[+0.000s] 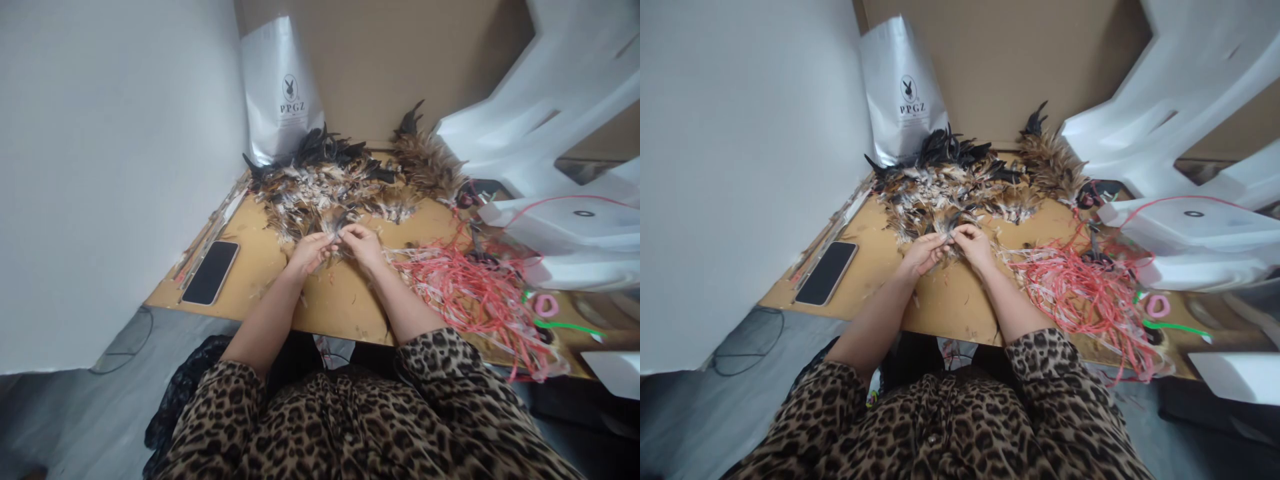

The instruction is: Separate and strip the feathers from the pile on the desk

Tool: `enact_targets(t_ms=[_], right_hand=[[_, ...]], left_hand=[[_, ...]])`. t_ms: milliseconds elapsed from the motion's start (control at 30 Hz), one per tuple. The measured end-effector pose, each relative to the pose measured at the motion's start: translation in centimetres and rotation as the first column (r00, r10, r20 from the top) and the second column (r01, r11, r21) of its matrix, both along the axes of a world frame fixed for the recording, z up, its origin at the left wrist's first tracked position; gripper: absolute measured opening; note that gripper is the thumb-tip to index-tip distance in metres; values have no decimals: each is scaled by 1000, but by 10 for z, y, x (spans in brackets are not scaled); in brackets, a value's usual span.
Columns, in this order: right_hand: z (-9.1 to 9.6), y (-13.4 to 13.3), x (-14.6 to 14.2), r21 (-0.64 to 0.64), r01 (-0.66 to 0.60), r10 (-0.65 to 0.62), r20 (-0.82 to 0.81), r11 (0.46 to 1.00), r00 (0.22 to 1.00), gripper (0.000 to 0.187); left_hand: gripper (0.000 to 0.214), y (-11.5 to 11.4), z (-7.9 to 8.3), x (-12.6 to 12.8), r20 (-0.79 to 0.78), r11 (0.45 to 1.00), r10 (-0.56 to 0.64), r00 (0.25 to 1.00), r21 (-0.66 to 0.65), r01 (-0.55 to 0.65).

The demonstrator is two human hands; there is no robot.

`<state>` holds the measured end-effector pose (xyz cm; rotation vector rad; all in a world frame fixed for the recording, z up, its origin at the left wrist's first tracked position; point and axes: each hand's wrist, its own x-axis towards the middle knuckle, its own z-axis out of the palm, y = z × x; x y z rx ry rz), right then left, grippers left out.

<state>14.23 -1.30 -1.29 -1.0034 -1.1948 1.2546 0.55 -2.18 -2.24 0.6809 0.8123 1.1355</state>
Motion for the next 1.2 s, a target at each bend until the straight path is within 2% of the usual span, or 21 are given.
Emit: enact_targets(t_ms=[300,400,567,700,1000,1100,1200], right_hand=[[-2,-1,-5,179,87,-106,101,980,989,17],[-4,-1,-5,139,77,-90,90,987,992,19],[0,-2,-1,29,52,-54,59,998,997,25],[3,-2,0,-8,28,-28,25,1000,999,24],[-7,-1,-6,-51,19,-26,-145,999,989,24],[-7,0,-7,-68,16,-25,-122,998,992,26],[-4,4,0,-60,31,-32,-8,998,999,27]], left_hand=[[16,0,-2,0,-45,999,-21,999,39,23],[17,0,-1,0,-99,995,-14,995,97,24],[19,-3,4,1,-302,974,110,947,223,-42],[22,-4,5,3,-420,968,109,901,251,0],[25,-3,-1,8,-294,983,55,954,181,-1],[25,-3,-2,7,-299,978,69,952,207,-6],[24,-1,-1,3,-303,975,123,945,214,-58]])
